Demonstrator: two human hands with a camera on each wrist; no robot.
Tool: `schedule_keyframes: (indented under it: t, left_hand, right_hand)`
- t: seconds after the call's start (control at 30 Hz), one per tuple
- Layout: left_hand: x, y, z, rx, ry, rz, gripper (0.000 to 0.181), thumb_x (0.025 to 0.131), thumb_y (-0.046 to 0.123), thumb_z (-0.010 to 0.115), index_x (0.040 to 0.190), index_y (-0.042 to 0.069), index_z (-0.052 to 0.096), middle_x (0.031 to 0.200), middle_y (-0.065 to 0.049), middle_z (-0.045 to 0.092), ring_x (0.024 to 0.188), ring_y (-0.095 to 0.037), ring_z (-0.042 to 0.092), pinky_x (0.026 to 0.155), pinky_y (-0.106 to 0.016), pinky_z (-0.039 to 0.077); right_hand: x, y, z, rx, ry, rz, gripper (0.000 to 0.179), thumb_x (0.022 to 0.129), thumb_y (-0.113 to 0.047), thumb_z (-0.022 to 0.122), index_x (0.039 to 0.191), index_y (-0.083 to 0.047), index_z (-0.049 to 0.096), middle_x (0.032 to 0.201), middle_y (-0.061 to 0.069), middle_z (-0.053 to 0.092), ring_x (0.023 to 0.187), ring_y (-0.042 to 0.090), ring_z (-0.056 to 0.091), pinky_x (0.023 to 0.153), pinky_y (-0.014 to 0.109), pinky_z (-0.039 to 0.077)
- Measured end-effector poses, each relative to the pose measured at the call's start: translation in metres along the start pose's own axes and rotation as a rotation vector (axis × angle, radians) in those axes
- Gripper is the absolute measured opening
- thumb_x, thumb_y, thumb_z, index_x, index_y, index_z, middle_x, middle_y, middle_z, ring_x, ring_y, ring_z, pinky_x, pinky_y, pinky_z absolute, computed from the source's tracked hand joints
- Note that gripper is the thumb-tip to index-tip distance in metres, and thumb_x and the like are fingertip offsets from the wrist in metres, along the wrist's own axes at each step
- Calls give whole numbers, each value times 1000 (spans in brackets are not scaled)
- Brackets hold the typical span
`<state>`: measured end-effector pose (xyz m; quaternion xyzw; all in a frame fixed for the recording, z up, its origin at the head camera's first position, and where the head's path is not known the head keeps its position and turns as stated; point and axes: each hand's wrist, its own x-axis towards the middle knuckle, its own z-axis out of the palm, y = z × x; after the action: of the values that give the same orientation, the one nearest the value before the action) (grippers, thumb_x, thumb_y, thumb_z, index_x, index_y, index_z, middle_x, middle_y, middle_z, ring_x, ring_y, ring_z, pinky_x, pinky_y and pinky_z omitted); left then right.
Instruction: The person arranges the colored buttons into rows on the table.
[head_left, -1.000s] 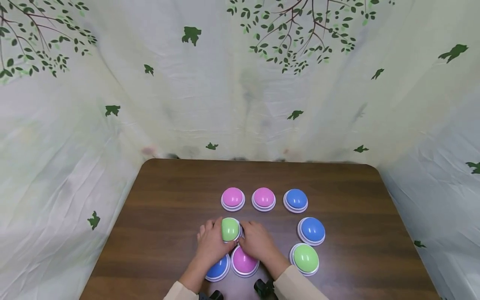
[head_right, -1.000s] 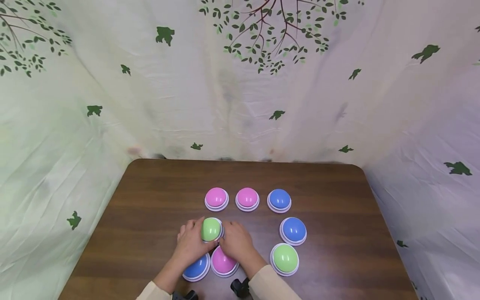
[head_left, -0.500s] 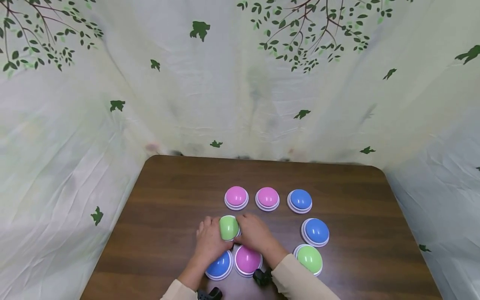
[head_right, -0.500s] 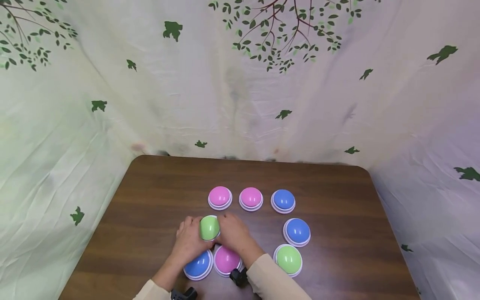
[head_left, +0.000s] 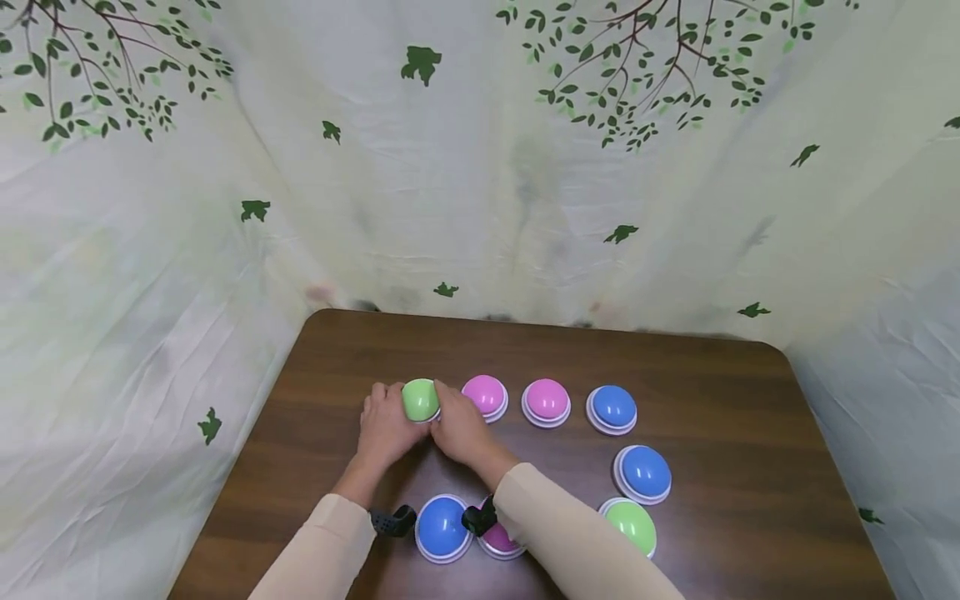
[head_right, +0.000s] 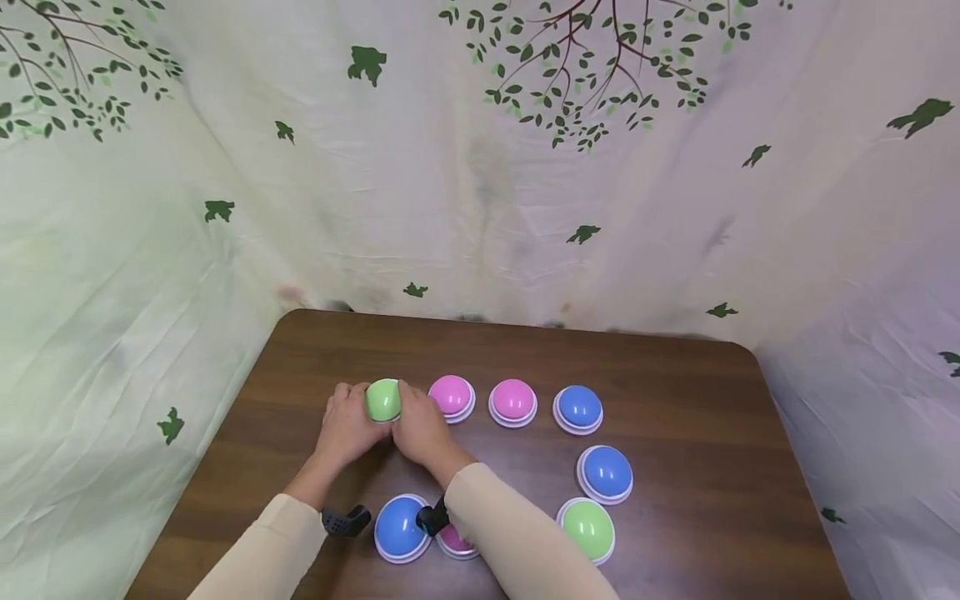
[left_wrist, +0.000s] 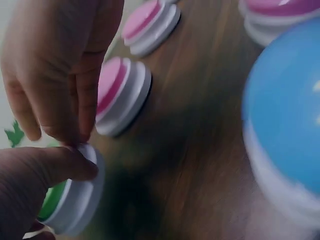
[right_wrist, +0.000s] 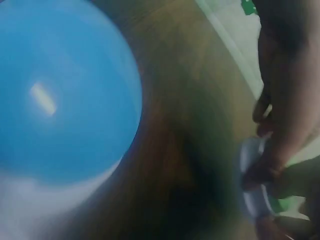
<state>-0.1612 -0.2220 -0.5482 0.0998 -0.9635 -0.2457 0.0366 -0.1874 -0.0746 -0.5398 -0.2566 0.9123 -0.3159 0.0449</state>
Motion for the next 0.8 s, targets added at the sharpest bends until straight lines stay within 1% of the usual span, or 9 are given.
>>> schedule_keyframes:
  t: [0.07, 0.17, 0.23, 0.3, 0.43, 0.53, 0.63, 0.7, 0.8]
  left_hand:
    - [12, -5, 3, -8, -15, 0, 79, 69, 38, 87, 126, -9, 57, 114, -25, 52, 106, -45, 52, 92, -57, 45]
    - [25, -10, 9, -44, -33, -1, 72, 73, 32, 84, 126, -10, 57, 115, -27, 54, 108, -45, 51, 96, -55, 42]
    - [31, -13, 12, -64, -33, -3, 68, 74, 29, 83, 125, -10, 58, 114, -29, 57, 110, -45, 50, 97, -55, 40]
    - [34, -15, 15, -88, -30, -7, 68, 74, 27, 82, 125, -10, 58, 114, -29, 60, 111, -46, 50, 99, -56, 39]
    - [33, -18, 16, -151, -4, -17, 75, 71, 24, 85, 131, -10, 57, 120, -32, 59, 116, -48, 51, 100, -58, 40]
    - [30, -22, 17, -222, -7, -38, 79, 70, 20, 87, 135, -10, 54, 127, -33, 55, 122, -48, 50, 105, -58, 41]
    - [27, -25, 19, -279, -23, -65, 77, 71, 16, 87, 136, -10, 53, 131, -32, 52, 126, -46, 49, 109, -57, 41]
    - [25, -26, 20, -297, -28, -78, 75, 73, 16, 86, 135, -9, 54, 131, -31, 52, 126, -44, 50, 109, -56, 42]
    - [24, -28, 20, -291, -30, -87, 72, 74, 16, 86, 133, -10, 55, 129, -31, 52, 124, -44, 51, 108, -55, 43]
  right_hand:
    - [7, -2, 5, 60, 18, 62, 53, 86, -4, 68, 137, 1, 54, 120, 16, 71, 113, 30, 68, 98, 42, 55]
    - [13, -3, 12, 158, 32, 142, 61, 88, -4, 67, 145, 4, 47, 131, 21, 67, 122, 33, 65, 104, 44, 52]
    - [16, -2, 16, 212, 37, 169, 65, 89, -4, 66, 149, 6, 42, 138, 23, 62, 129, 34, 61, 109, 46, 49]
    - [18, 0, 21, 256, 47, 175, 66, 89, -3, 65, 149, 6, 40, 142, 24, 60, 132, 34, 59, 111, 46, 48]
    - [17, 6, 28, 308, 62, 170, 67, 89, -1, 63, 151, 6, 38, 146, 23, 56, 136, 34, 56, 114, 46, 45]
    - [16, 10, 31, 326, 66, 155, 68, 88, 0, 63, 151, 5, 39, 148, 22, 55, 138, 33, 54, 115, 46, 43]
    - [13, 13, 32, 330, 65, 134, 68, 87, 1, 64, 151, 5, 40, 148, 23, 55, 139, 33, 53, 116, 46, 42]
    - [12, 14, 32, 332, 64, 124, 67, 87, 1, 64, 150, 5, 41, 147, 24, 56, 139, 33, 54, 116, 46, 42]
    - [11, 14, 31, 346, 42, 131, 67, 88, 1, 65, 150, 5, 40, 148, 24, 54, 140, 34, 52, 117, 47, 42]
